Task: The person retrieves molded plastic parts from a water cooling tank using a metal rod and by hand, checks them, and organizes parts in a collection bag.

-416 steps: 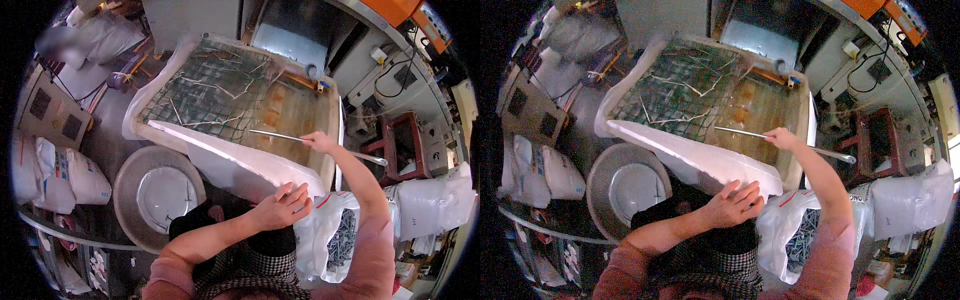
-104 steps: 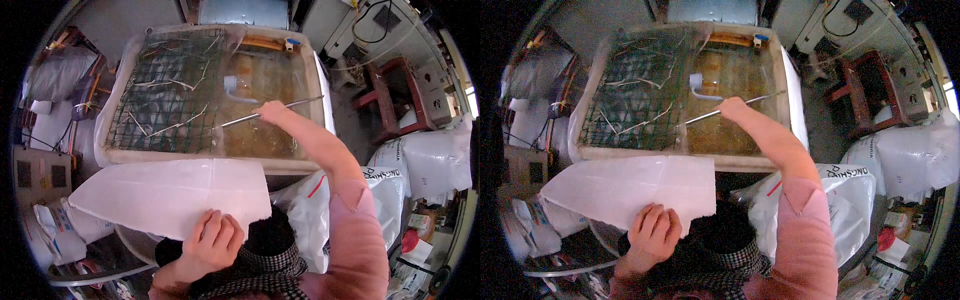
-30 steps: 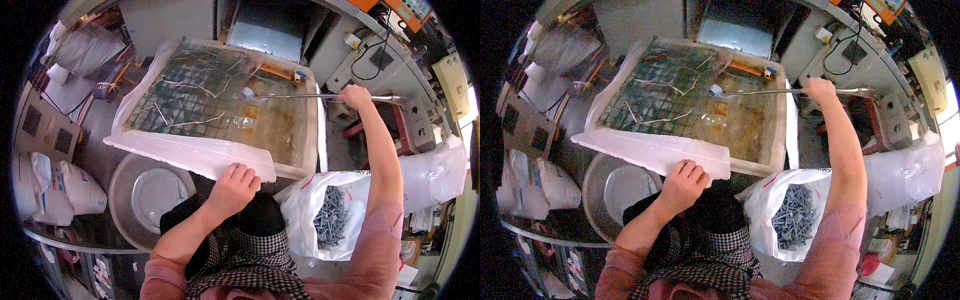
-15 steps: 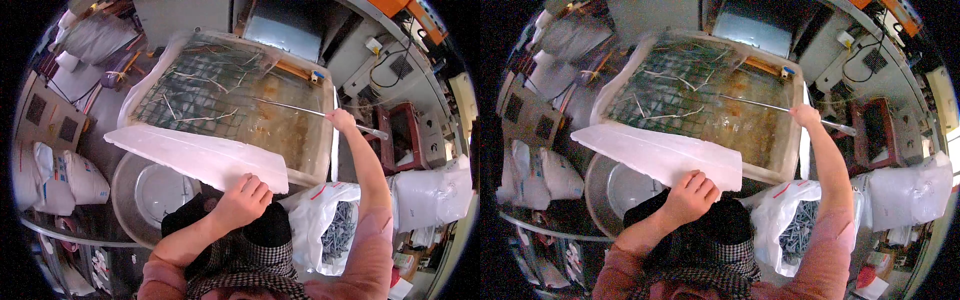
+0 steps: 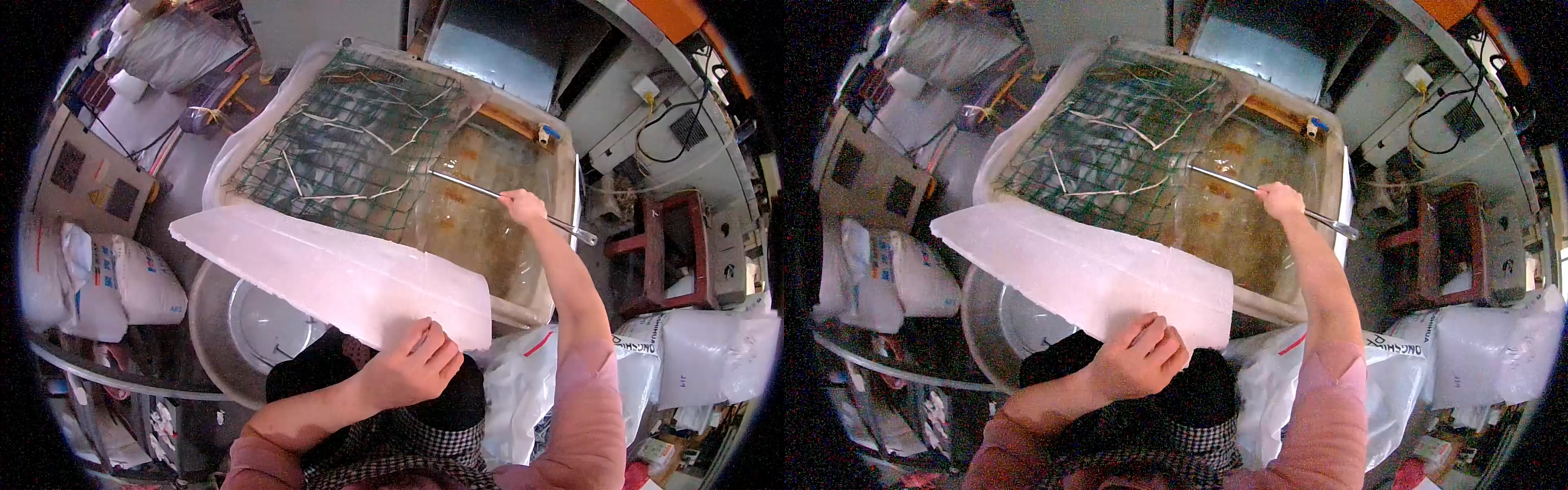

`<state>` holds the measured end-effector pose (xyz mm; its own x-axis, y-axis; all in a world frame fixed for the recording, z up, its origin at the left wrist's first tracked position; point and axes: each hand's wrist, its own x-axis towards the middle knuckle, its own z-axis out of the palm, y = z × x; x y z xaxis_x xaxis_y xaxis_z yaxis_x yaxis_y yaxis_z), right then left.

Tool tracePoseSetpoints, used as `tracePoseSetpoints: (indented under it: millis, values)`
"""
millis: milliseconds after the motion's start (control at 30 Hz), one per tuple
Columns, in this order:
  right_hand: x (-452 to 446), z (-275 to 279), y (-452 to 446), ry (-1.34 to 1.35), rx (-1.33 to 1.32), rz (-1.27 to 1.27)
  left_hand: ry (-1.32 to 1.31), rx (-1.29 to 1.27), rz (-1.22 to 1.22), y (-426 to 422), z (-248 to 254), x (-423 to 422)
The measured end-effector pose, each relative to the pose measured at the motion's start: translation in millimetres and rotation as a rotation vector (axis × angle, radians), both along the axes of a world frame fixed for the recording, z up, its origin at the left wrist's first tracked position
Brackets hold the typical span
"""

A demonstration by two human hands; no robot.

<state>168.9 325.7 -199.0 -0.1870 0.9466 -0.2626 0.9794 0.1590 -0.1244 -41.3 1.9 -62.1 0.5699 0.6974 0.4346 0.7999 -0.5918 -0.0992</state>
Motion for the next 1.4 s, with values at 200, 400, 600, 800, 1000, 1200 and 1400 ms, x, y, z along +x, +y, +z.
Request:
tracePoseSetpoints:
  millis: [200, 400, 600, 800, 1000, 1200, 1400]
  values:
    - [-4.7, -0.4, 5.1, -0.055, 0.019, 0.059, -0.019, 0.014, 0.011, 5.6, -1.7, 2.6]
    - [54.1, 116.7, -7.6, -0.284, 0.206, 0.125, -0.108, 0.02, 0.0, 4.0, 0.5, 5.1]
    - [108.0, 198.5, -30.7, -0.435, 0.349, 0.142, -0.084, 0.043, 0.012, 4.2, 13.4, 5.9]
    - [143.6, 205.6, -40.4, -0.543, 0.459, 0.175, -0.166, 0.058, 0.059, -0.9, 18.8, 10.9]
    - [131.2, 206.0, -35.9, -0.717, 0.528, 0.18, -0.147, 0.027, 0.042, 1.0, 11.7, 14.4]
    - [130.7, 201.9, -8.8, -0.85, 0.485, 0.177, -0.16, 0.074, 0.05, 7.0, 9.0, 15.2]
    - [138.0, 234.4, -19.8, -0.924, 0.386, 0.207, -0.165, 0.083, 0.043, 4.3, 16.5, 11.6]
